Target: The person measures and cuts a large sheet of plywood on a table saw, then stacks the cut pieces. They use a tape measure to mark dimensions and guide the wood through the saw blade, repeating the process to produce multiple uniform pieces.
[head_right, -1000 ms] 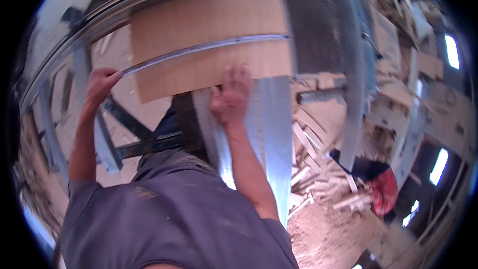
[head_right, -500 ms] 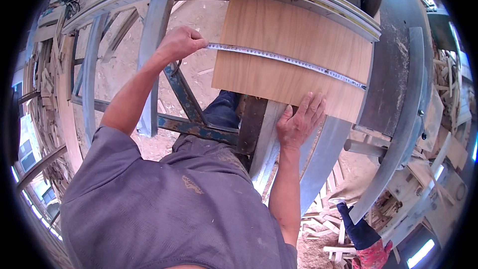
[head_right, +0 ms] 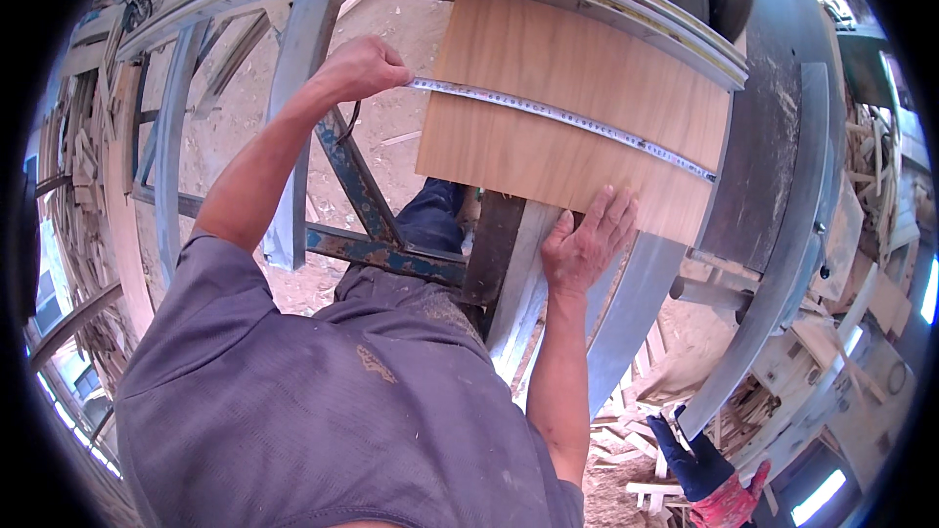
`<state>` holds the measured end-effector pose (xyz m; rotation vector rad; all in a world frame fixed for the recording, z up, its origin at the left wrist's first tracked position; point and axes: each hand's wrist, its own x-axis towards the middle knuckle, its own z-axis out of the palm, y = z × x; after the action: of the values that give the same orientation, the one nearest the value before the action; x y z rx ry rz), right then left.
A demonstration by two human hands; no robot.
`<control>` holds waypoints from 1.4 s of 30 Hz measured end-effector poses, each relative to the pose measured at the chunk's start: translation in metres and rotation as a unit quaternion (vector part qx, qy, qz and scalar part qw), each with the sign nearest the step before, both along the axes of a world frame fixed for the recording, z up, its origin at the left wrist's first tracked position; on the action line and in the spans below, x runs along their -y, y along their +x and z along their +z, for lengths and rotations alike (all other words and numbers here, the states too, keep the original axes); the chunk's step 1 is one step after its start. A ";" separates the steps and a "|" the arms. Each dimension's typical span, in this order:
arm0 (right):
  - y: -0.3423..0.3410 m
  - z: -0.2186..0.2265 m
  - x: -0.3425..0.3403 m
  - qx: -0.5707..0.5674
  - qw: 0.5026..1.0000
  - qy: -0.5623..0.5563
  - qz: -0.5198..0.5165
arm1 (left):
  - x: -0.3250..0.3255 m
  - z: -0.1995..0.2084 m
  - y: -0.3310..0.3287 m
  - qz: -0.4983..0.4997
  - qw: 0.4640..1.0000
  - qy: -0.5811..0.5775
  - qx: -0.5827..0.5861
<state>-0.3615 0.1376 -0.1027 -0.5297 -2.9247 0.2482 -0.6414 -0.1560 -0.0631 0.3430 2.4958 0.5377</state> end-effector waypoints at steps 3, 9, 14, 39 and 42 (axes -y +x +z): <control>0.001 0.001 0.001 0.002 1.000 0.003 -0.003 | -0.001 0.003 -0.001 -0.017 1.000 0.009 0.002; 0.007 -0.002 -0.006 -0.049 0.998 -0.032 0.006 | 0.000 0.004 0.004 -0.076 0.996 0.039 -0.021; 0.005 0.005 -0.006 -0.110 0.990 -0.077 -0.029 | -0.025 0.033 0.058 0.009 0.982 0.186 0.038; 0.452 0.109 0.253 -0.714 0.244 -0.404 -0.517 | -0.081 0.060 0.470 -0.703 0.621 0.336 0.080; 0.534 0.112 0.300 -0.691 0.210 -0.297 -0.624 | -0.076 0.068 0.517 -0.743 0.577 0.331 0.078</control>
<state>0.1730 -0.1619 0.0090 -1.3716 -0.0348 0.8510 -0.1247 -0.0802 0.0047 2.1899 0.9207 0.5881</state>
